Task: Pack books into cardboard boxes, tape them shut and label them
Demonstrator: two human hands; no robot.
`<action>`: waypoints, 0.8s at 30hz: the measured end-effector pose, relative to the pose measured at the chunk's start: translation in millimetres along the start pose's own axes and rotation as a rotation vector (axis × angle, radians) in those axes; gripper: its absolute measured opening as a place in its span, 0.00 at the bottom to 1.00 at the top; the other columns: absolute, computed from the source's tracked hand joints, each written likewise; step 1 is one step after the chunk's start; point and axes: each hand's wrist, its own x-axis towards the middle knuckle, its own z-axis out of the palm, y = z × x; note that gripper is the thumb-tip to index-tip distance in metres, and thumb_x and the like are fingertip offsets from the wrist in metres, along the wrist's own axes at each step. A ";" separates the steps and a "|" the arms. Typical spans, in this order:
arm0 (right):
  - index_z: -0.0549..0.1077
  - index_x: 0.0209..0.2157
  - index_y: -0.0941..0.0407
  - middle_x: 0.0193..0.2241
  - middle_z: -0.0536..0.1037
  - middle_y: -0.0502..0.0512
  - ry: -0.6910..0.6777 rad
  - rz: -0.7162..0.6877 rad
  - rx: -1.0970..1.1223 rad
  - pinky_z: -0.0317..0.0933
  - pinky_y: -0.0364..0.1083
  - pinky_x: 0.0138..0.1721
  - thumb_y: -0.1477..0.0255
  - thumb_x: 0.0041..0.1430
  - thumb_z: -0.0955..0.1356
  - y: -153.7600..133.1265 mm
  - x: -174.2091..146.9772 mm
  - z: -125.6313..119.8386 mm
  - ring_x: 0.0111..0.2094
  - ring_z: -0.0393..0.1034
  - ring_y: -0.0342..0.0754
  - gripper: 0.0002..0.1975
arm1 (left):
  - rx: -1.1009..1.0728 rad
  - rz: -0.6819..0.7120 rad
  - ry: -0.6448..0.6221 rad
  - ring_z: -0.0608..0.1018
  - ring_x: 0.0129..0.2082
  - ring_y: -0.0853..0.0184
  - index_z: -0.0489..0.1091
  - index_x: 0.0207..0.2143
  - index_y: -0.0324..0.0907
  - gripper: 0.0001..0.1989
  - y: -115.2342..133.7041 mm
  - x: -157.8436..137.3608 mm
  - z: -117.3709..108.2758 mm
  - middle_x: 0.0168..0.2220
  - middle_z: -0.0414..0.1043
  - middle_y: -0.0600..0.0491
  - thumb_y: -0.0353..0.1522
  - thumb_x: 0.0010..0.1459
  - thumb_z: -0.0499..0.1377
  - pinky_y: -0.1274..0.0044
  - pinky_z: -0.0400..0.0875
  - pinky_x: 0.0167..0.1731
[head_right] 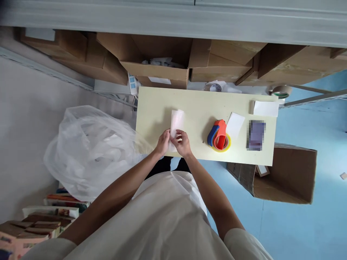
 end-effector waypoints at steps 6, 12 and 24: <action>0.67 0.52 0.56 0.51 0.66 0.64 0.129 0.160 -0.156 0.67 0.52 0.41 0.59 0.48 0.69 17.1 0.9 5.5 0.45 0.67 0.54 0.29 | -0.005 -0.131 0.157 0.78 0.45 0.60 0.71 0.48 0.42 0.33 -3.5 14.6 -35.8 0.46 0.76 0.46 0.55 0.61 0.40 0.71 0.73 0.42; 0.70 0.49 0.56 0.43 0.73 0.59 0.042 0.224 -0.130 0.67 0.51 0.39 0.61 0.46 0.69 29.3 13.6 1.4 0.38 0.70 0.50 0.27 | 0.053 -0.217 0.206 0.77 0.44 0.60 0.72 0.38 0.40 0.32 -22.6 25.9 -45.8 0.41 0.76 0.45 0.56 0.58 0.44 0.71 0.72 0.41; 0.73 0.36 0.56 0.31 0.74 0.53 0.021 0.133 -0.276 0.64 0.47 0.34 0.66 0.47 0.65 8.3 42.8 29.5 0.33 0.68 0.48 0.14 | 0.213 -0.052 0.295 0.73 0.44 0.61 0.68 0.31 0.43 0.21 -27.2 36.2 -65.1 0.34 0.72 0.49 0.49 0.62 0.47 0.70 0.68 0.46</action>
